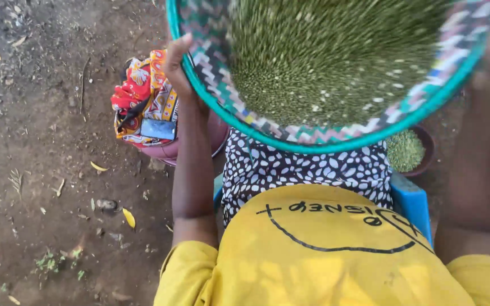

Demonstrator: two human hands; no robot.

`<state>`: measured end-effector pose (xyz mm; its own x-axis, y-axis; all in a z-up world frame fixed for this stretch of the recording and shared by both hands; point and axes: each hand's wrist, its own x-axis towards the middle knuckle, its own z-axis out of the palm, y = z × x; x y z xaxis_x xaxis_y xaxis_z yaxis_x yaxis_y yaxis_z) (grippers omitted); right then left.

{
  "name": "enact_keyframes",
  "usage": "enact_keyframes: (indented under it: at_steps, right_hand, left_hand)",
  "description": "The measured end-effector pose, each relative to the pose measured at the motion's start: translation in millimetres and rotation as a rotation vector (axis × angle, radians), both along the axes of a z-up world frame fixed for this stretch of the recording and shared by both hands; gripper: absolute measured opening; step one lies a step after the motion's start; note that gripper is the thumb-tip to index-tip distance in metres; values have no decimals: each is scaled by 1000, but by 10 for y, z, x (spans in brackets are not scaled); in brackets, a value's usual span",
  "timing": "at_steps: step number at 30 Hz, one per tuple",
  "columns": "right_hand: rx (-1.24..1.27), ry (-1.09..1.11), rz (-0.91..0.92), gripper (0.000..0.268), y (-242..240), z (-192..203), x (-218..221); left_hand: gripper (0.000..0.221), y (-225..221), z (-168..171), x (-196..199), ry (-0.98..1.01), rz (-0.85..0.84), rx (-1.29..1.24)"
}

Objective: Winnowing and cleaning green beans using a woven tray and bowls to remove debris

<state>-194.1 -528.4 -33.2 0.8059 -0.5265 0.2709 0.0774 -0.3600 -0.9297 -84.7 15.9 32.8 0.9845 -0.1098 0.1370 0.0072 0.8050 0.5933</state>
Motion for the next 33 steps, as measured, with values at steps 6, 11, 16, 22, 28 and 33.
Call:
enact_keyframes:
  at_steps: [6,11,16,22,28,33]
  right_hand:
    - [-155,-47,139,37,1130,36,-287]
    - [-230,-4,77,40,1215,-310,-593]
    - [-466,1,20,44,1230,-465,-674]
    - [-536,66,15,43,1284,-366,-847]
    - [-1121,4,124,45,1525,-315,-929]
    - [-1191,-380,907,49,2479,-143,-1095]
  left_hand:
    - [17,335,-1099,-438,513,245,289]
    - [53,386,-1452,-791,446,92,279]
    - [94,286,-1251,-943,214,76,389]
    - [87,301,-1077,-1195,94,198,748]
    - [92,-154,-824,-1433,-386,506,1482]
    - [84,-201,-934,-1282,-535,631,1550]
